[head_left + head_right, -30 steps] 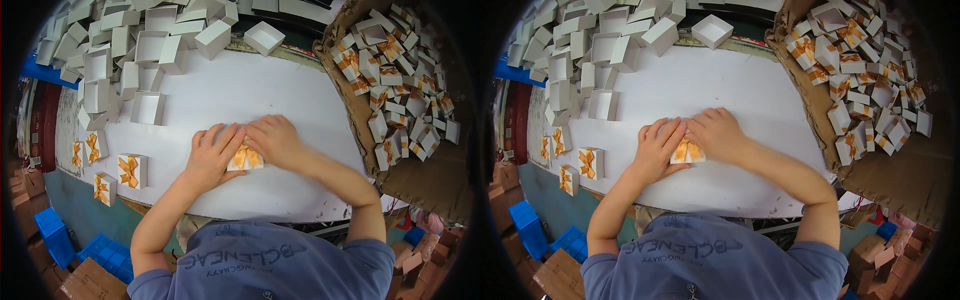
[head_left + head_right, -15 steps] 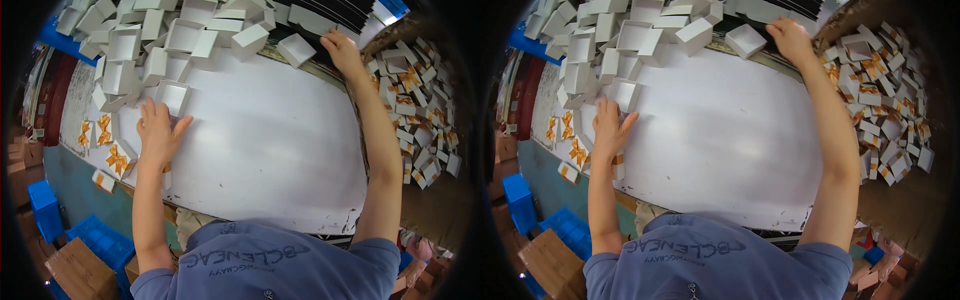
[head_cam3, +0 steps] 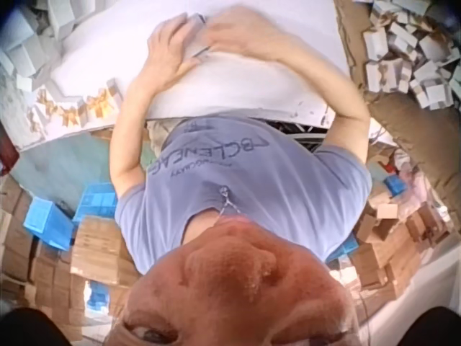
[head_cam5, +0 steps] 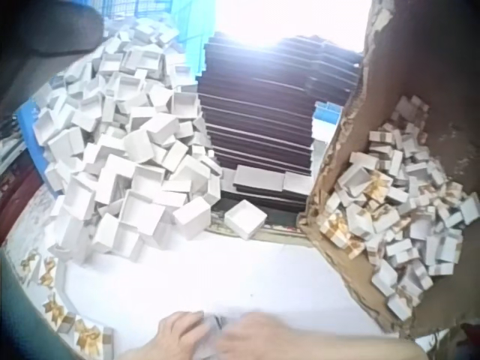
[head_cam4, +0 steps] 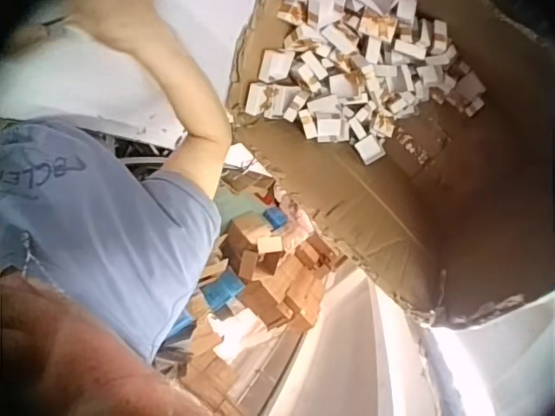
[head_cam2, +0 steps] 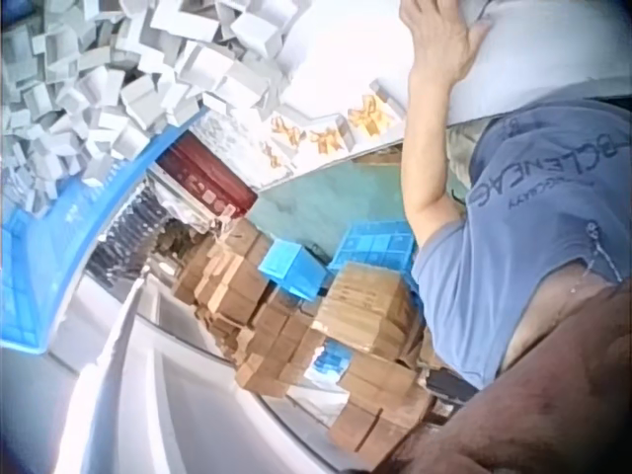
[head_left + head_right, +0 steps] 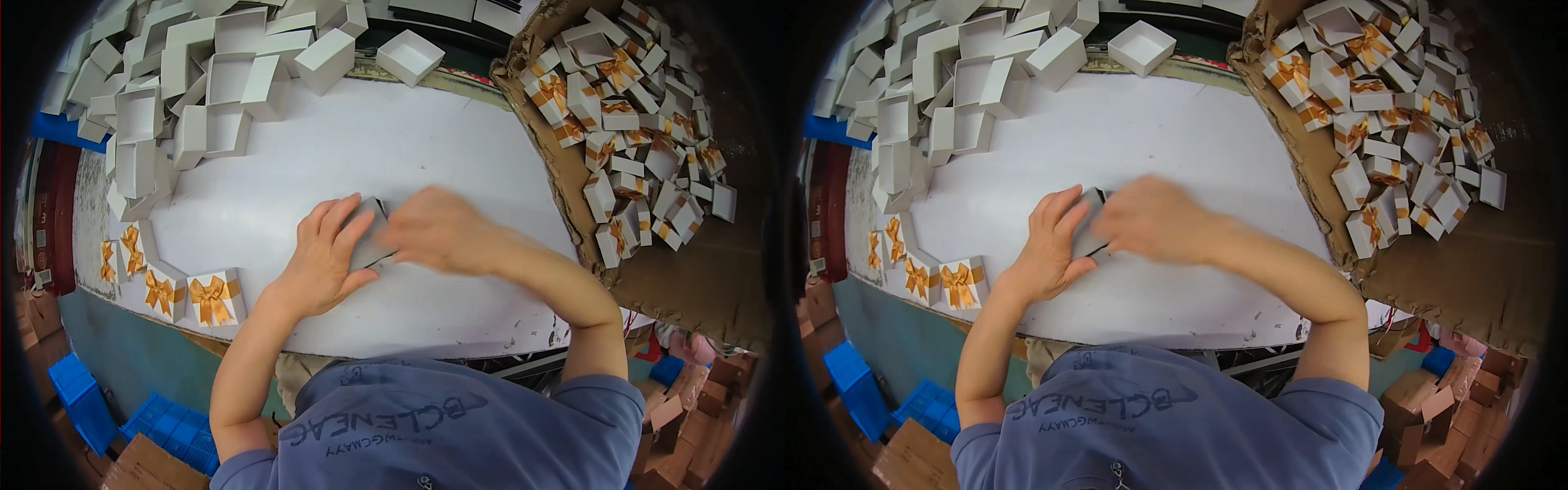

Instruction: Assembling small gift boxes by inserting foam pads and closing them with decorative bowed lids.

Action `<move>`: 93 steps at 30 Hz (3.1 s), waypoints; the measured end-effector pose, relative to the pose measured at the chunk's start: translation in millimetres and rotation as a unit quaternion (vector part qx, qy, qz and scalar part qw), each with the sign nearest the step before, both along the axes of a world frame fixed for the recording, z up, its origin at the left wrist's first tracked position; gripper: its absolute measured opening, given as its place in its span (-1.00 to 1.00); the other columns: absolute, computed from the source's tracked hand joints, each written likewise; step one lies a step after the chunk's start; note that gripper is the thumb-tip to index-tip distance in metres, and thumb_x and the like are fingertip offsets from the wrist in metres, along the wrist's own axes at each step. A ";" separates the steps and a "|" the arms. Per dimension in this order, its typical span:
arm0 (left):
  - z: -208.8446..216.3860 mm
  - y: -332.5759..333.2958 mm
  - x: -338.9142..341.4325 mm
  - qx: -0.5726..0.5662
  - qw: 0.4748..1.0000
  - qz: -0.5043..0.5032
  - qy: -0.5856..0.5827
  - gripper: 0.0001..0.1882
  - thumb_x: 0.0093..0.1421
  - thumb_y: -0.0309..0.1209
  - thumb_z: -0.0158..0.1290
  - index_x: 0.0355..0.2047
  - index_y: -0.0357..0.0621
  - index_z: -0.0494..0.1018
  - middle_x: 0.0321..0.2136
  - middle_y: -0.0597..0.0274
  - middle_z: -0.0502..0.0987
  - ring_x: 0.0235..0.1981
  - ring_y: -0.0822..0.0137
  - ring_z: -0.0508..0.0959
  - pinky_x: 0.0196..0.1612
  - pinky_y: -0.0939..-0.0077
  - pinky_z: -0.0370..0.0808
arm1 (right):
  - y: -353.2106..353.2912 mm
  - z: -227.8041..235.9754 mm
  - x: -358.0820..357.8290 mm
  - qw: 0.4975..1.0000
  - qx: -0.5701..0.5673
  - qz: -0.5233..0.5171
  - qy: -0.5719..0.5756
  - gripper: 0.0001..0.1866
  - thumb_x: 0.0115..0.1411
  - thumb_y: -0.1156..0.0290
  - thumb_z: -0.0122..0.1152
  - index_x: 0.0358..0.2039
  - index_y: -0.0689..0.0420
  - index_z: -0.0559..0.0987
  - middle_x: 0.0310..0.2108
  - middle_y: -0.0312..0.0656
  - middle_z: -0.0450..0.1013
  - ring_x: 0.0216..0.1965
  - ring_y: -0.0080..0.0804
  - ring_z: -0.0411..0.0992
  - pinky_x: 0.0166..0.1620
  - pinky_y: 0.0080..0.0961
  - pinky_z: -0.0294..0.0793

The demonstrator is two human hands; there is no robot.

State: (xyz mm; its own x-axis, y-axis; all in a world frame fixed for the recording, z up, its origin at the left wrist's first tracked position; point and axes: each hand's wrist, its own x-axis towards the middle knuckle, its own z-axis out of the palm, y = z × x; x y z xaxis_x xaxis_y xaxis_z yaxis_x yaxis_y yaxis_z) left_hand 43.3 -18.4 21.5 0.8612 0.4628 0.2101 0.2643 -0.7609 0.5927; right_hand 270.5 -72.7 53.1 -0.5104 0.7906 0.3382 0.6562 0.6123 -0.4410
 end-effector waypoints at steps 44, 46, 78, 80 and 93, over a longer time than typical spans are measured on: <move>27.3 136.2 -0.1 0.332 0.899 0.272 0.086 -0.40 -0.04 -0.31 0.18 0.03 -0.07 0.26 0.10 -0.18 0.20 0.03 0.00 0.32 0.00 0.19 0.27 | 218.0 -14.6 104.6 0.909 0.039 -0.392 -0.136 -0.76 0.15 0.22 -0.02 -0.32 0.03 0.56 -0.36 -0.08 0.50 -0.29 0.00 0.45 -0.24 -0.15 0.43; 18.6 152.3 6.0 0.250 0.930 0.228 0.141 -0.49 -0.01 -0.45 0.14 -0.01 0.00 0.28 0.13 -0.06 0.19 -0.05 0.02 0.41 -0.08 0.27 0.39 | 212.5 -15.4 107.9 0.914 0.028 -0.383 -0.128 -0.78 0.14 0.23 0.00 -0.34 0.03 0.56 -0.35 -0.10 0.50 -0.27 -0.01 0.45 -0.23 -0.16 0.43; -2.1 -20.6 12.1 0.069 0.998 -0.009 -0.009 -0.52 -0.08 -0.42 0.16 -0.07 0.15 0.44 0.14 0.34 0.26 0.00 -0.05 0.21 -0.03 0.16 0.21 | -37.3 -41.5 30.3 0.981 0.034 -0.153 -0.118 -0.48 -0.18 0.44 0.24 -0.08 -0.01 0.48 -0.05 -0.31 0.41 -0.02 -0.38 0.35 0.06 -0.28 0.26; 2.7 -19.8 6.7 0.072 0.997 -0.013 0.003 -0.51 -0.09 -0.41 0.17 -0.07 0.17 0.44 0.13 0.37 0.28 0.01 -0.05 0.21 -0.04 0.16 0.21 | -35.8 -39.3 28.7 0.977 0.067 -0.142 -0.146 -0.47 -0.17 0.46 0.23 -0.08 -0.02 0.48 -0.06 -0.30 0.42 -0.03 -0.39 0.36 0.06 -0.28 0.26; 16.0 -19.8 -18.8 0.120 0.990 -0.019 0.072 -0.41 -0.17 -0.29 0.23 -0.04 0.28 0.40 0.14 0.39 0.24 -0.09 -0.02 0.31 -0.14 0.21 0.34 | 3.2 16.0 112.9 0.946 0.022 -0.304 -0.111 -0.49 0.03 0.17 0.20 0.05 -0.15 0.41 0.07 0.08 0.27 0.13 0.01 0.17 0.17 0.03 -0.05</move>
State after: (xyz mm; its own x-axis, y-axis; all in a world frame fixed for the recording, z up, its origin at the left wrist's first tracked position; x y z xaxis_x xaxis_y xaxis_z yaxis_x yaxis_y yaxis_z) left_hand 24.4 -38.3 37.5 0.9064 0.3803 0.1840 0.3004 -0.8864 0.3523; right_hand 383.4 -69.5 69.1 -0.0293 0.9484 0.3157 0.9664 0.1076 -0.2335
